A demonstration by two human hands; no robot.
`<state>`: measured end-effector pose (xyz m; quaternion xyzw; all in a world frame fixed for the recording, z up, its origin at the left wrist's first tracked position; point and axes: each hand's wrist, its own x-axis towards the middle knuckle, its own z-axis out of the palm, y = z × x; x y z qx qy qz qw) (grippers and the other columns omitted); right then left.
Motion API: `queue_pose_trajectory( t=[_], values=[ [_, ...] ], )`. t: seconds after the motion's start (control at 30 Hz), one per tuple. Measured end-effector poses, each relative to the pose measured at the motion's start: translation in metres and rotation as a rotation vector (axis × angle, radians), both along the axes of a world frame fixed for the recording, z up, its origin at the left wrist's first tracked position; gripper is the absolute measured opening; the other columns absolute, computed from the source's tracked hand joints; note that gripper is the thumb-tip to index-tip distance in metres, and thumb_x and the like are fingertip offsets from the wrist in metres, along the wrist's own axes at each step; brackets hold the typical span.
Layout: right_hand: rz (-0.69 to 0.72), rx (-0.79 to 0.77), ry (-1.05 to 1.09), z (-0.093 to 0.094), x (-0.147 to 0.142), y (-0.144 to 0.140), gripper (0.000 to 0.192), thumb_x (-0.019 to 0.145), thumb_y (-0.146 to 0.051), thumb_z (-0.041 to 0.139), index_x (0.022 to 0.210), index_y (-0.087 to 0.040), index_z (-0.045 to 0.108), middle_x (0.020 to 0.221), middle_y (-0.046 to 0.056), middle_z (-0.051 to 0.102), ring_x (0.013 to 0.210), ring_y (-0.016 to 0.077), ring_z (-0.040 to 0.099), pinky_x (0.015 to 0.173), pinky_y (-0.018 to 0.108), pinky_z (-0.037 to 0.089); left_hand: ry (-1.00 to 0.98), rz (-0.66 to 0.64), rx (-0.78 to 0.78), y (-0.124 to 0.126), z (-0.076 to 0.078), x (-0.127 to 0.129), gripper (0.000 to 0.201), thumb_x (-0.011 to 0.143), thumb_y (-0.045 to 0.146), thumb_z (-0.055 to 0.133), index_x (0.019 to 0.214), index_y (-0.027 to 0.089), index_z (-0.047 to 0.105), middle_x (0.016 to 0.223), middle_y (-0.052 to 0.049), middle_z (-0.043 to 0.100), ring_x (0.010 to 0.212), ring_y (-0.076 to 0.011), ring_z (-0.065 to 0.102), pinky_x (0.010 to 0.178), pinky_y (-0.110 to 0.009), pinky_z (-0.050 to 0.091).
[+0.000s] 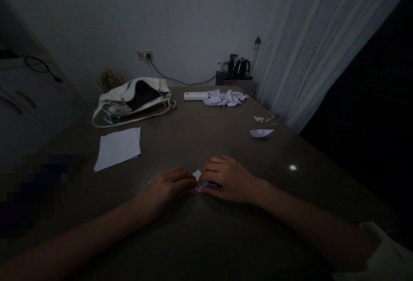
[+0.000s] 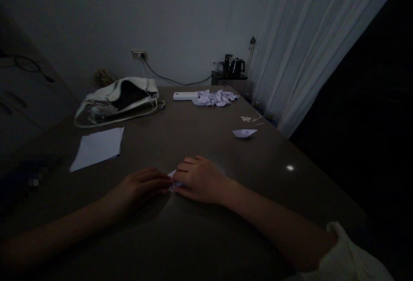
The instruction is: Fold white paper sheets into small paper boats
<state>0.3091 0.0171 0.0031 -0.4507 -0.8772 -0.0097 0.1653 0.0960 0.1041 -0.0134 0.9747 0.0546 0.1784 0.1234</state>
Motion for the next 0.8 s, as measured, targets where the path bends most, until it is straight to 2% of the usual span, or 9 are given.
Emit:
queue_pose_trajectory(
  t=[0.17,0.3,0.37,0.47,0.7,0.8],
  values=[
    [-0.085,0.175,0.133,0.004,0.002,-0.003,0.02,0.092,-0.032,0.051,0.086,-0.017,0.062,0.082,0.005,0.065,0.077,0.0172,0.054,0.07,0.031,0.037,0.004,0.023,0.05,-0.002,0.0,-0.002,0.024,0.097,0.02,0.044,0.113,0.017,0.061,0.1,-0.01,0.068,0.086,-0.0198,0.063,0.072,-0.03,0.053],
    [-0.141,0.233,0.238,0.006,0.001,-0.007,0.032,0.094,-0.033,0.046,0.068,-0.018,0.057,0.064,0.002,0.059,0.063,0.0146,0.051,0.062,0.029,0.034,-0.002,0.094,0.053,-0.002,-0.004,-0.007,0.036,0.096,0.017,0.042,0.131,0.019,0.049,0.102,-0.01,0.068,0.082,-0.0181,0.066,0.069,-0.027,0.054],
    [-0.105,0.204,0.231,0.004,-0.004,-0.009,0.037,0.095,-0.034,0.046,0.063,-0.019,0.056,0.06,0.001,0.058,0.06,0.0134,0.051,0.059,0.028,0.034,-0.015,0.144,0.03,-0.001,-0.007,-0.007,0.04,0.095,0.017,0.042,0.135,0.02,0.043,0.105,-0.01,0.068,0.082,-0.0181,0.067,0.07,-0.027,0.055],
    [-0.079,0.118,0.252,-0.004,-0.013,-0.01,0.034,0.092,-0.037,0.052,0.066,-0.017,0.06,0.062,0.001,0.061,0.058,0.0124,0.053,0.058,0.026,0.036,-0.071,0.215,-0.015,0.001,-0.009,-0.005,0.04,0.094,0.02,0.043,0.134,0.019,0.042,0.108,-0.01,0.067,0.089,-0.0196,0.068,0.074,-0.03,0.056],
    [-0.187,0.025,0.382,-0.013,-0.023,-0.009,0.02,0.09,-0.03,0.055,0.083,-0.017,0.068,0.08,0.004,0.07,0.072,0.0147,0.063,0.065,0.025,0.044,-0.157,0.316,-0.146,0.003,-0.002,0.0,0.03,0.091,0.021,0.047,0.12,0.018,0.052,0.097,-0.007,0.068,0.085,-0.0184,0.067,0.074,-0.029,0.055],
    [-0.213,-0.076,0.464,-0.012,-0.027,-0.011,0.019,0.088,-0.033,0.059,0.085,-0.017,0.069,0.077,0.003,0.07,0.066,0.0133,0.062,0.061,0.024,0.043,-0.161,0.292,-0.171,-0.004,0.002,0.0,0.027,0.091,0.019,0.047,0.117,0.018,0.052,0.097,-0.007,0.066,0.084,-0.0178,0.066,0.072,-0.029,0.055]
  ],
)
